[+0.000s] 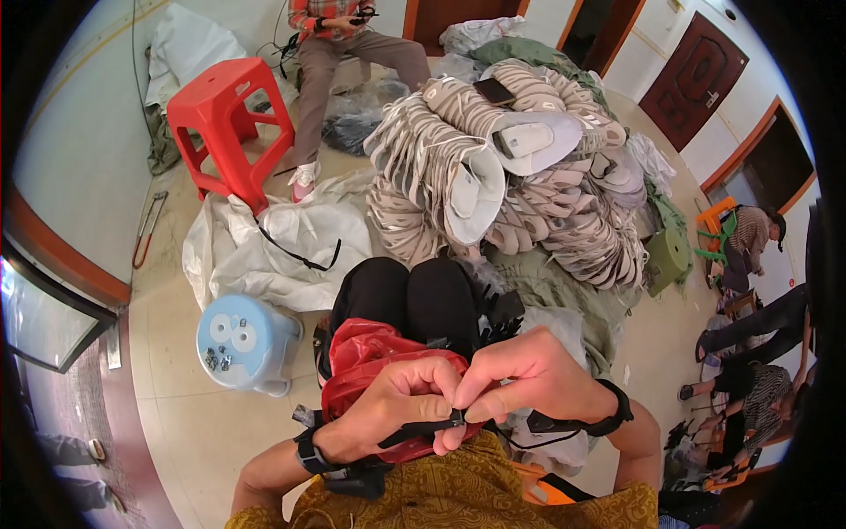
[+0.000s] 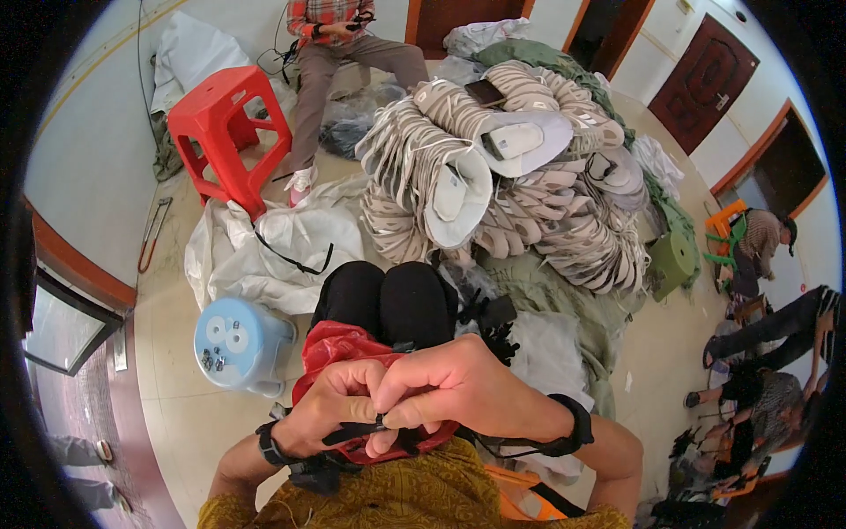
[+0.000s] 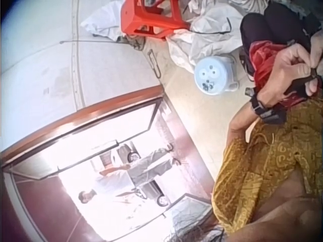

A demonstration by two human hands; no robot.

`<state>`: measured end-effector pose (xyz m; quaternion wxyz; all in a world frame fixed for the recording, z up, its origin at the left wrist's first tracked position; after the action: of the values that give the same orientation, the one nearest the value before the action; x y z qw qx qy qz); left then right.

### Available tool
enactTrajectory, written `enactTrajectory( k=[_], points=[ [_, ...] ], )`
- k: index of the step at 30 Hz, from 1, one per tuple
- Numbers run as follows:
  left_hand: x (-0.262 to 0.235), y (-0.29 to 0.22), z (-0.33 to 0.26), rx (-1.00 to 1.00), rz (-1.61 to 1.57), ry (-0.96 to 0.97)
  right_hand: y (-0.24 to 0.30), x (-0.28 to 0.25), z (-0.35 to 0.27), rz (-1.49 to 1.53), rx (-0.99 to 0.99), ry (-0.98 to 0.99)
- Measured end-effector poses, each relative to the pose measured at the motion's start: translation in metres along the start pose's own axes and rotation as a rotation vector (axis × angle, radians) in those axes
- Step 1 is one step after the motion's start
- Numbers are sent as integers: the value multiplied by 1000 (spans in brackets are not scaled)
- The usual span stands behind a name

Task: Packaging black shoe components into a red bag while sitting on the workshop floor.

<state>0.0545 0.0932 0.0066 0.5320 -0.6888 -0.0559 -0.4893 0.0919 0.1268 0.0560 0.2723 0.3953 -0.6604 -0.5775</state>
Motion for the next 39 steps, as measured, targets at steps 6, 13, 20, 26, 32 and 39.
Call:
enactTrajectory(
  k=[6,13,20,26,32,39],
  points=[
    [-4,1,-4,-17,-27,-4,-2,1,1,20,6,11],
    [-6,2,-6,-50,-54,-64,-1,-3,3,44,-6,-50],
    [-10,13,-5,-40,-60,-89,-9,6,4,109,70,63],
    [-13,17,-4,-1,27,-162,3,10,4,-48,-82,68],
    [0,13,-5,-3,-213,8,22,8,1,-181,-240,86],
    [-12,15,-3,5,-30,-98,13,8,9,-99,-199,130]
  ],
)
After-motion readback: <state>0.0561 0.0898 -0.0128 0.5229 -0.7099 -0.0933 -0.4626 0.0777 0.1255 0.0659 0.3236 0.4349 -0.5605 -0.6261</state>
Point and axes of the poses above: each hand's wrist, its own z-axis towards the middle knuckle, its own x-axis out of the palm, y = z × x, the point moved 10 cm from there along z, towards the middle knuckle, and after that the axes turned 2 degrees about y, right-handed, at the moved point
